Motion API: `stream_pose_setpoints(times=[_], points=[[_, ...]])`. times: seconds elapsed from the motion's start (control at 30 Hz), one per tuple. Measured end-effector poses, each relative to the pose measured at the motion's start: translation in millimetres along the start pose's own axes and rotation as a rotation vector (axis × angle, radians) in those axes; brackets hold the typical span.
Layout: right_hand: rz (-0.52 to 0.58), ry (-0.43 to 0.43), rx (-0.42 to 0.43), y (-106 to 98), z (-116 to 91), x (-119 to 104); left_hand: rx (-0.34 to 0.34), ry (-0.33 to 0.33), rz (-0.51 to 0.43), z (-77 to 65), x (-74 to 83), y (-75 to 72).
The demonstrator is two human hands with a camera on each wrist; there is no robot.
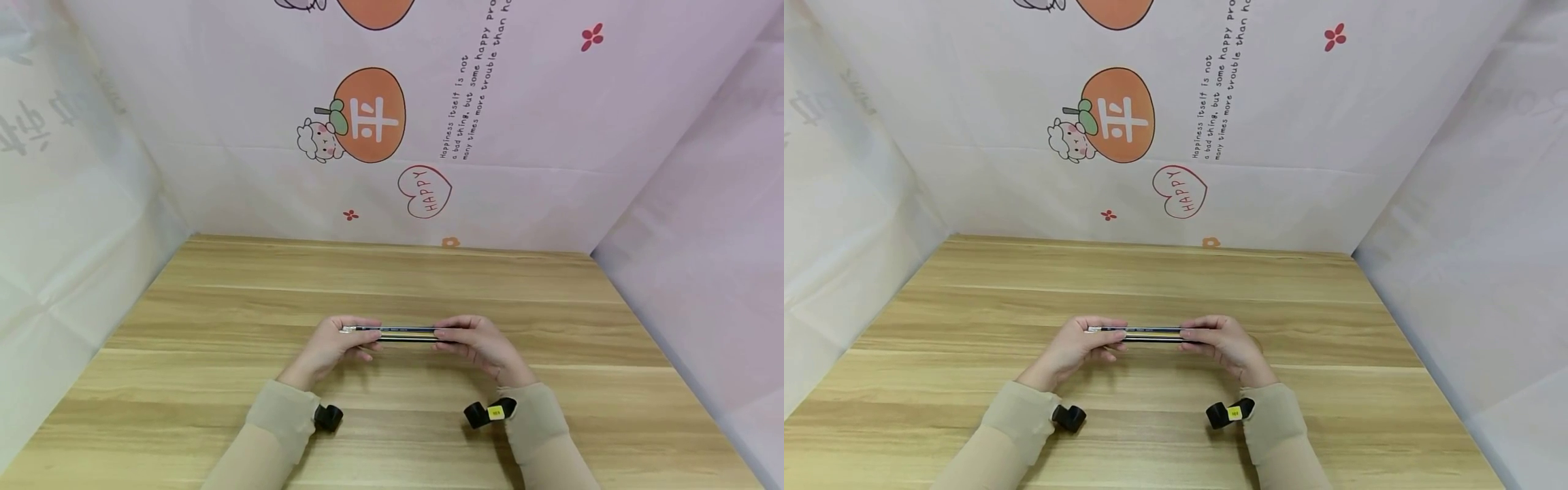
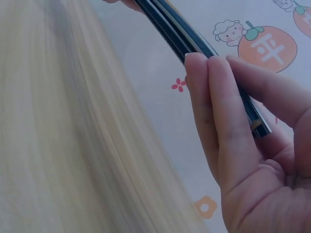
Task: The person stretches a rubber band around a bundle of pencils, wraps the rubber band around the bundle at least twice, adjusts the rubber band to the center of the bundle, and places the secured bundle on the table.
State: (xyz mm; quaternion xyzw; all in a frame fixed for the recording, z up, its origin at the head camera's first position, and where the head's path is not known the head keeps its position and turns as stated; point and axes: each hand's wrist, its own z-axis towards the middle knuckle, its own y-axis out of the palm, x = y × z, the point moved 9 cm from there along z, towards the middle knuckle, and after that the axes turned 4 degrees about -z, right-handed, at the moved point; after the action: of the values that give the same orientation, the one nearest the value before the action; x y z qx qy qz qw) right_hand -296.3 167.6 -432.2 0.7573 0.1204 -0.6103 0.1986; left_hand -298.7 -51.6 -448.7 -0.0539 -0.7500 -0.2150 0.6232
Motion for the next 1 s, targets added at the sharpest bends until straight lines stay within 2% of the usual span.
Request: stream_pose_setpoints(times=[0.17, 0.33, 0.53, 0.63, 0.83, 1.0], points=[[-0.032, -0.02, 0.0, -1.9, -0.7, -2.8, 0.007, 0.016, -0.006, -1.5, 1.8, -1.2], [-0.084, -0.035, 0.043, -9.6, -3.0, -6.3, 0.012, 0.025, -0.007, -2.0, 3.1, -3.1], [-0.054, -0.063, 0.077, -20.2, -7.9, -13.4, 0.033, 0.039, -0.007, -2.6, 5.6, -7.5], [-0.081, -0.059, 0.106, -26.4, -10.1, -15.8, 0.042, 0.036, -0.011, -3.1, 6.6, -8.1], [-0.261, -0.058, 0.244, -43.0, -15.0, -20.9, 0.047, 0.026, -0.028, -3.7, 7.4, -7.4], [-0.361, -0.062, 0.365, -55.0, -21.4, -25.5, 0.05, 0.026, -0.037, -3.3, 7.3, -8.0]])
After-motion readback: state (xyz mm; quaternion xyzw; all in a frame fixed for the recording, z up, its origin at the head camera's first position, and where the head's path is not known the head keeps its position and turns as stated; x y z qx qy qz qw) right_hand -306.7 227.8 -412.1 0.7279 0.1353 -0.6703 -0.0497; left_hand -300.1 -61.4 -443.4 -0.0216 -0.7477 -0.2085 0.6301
